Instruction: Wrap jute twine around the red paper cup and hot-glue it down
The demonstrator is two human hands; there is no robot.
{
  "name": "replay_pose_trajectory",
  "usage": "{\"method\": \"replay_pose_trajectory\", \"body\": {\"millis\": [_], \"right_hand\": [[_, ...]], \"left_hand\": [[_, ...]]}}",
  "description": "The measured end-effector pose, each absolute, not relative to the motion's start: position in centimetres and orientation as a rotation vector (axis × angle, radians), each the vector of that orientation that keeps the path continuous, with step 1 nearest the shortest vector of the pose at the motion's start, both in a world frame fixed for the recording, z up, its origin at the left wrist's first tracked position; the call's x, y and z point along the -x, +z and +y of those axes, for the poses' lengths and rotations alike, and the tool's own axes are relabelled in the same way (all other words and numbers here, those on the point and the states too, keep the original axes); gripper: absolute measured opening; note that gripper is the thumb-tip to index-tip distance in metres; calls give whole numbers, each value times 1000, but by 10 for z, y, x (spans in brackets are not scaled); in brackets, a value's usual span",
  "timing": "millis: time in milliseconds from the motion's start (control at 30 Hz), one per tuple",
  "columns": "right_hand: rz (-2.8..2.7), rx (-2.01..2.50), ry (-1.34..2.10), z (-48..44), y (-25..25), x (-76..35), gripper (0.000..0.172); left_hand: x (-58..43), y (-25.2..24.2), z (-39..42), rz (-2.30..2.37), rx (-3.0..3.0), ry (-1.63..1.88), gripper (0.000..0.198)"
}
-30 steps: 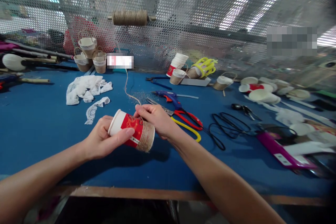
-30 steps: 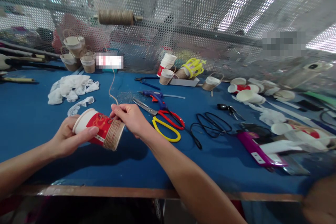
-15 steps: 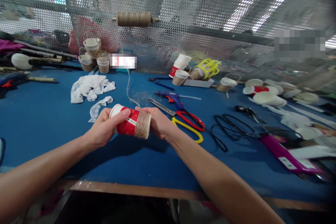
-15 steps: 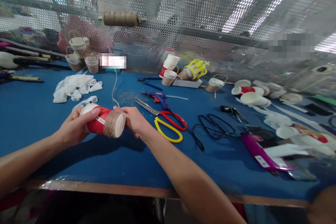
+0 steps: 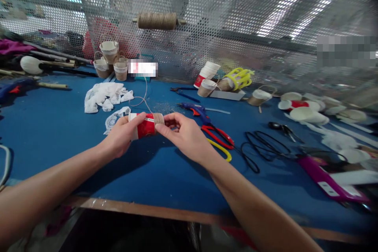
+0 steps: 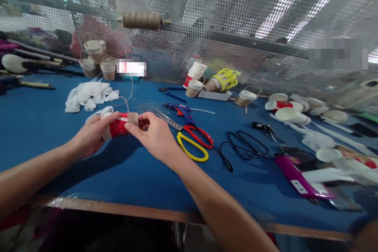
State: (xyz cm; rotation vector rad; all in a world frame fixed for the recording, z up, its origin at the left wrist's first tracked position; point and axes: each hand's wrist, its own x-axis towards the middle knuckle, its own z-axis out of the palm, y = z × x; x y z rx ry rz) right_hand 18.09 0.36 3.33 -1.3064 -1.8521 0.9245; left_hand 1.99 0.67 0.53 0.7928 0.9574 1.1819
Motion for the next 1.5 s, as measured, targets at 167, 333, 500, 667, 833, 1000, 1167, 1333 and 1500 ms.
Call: {"method": "replay_pose_trajectory", "body": {"millis": [167, 333, 500, 667, 833, 1000, 1167, 1333, 1500], "right_hand": [[-1848, 1383, 836, 0, 34, -177, 26], [-1839, 1355, 881, 1, 33, -182, 26], [-1819, 1321, 990, -5, 34, -190, 28], [-1676, 1293, 1083, -9, 31, -193, 29], [-1407, 1202, 1335, -6, 23, -198, 31], [-1378, 1192, 1384, -7, 17, -202, 25], [-1672, 1181, 1181, -13, 17, -201, 20], [-1802, 1144, 1114, -17, 14, -198, 19], [-1754, 1173, 1051, -14, 11, -201, 14]], "left_hand": [[-21, 3, 1, 883, -967, 1217, 23], [-17, -3, -2, 971, -1254, 1194, 29], [-17, 0, -8, 985, -1472, 1133, 27], [-17, 1, -11, 947, -1641, 1115, 25], [-12, 2, -12, 872, -1921, 1079, 19], [-13, 4, -9, 823, -1642, 928, 14], [-17, 7, -3, 834, -898, 878, 30], [-20, 9, -2, 956, -783, 873, 33], [-21, 8, -3, 955, -754, 947, 28]]}}
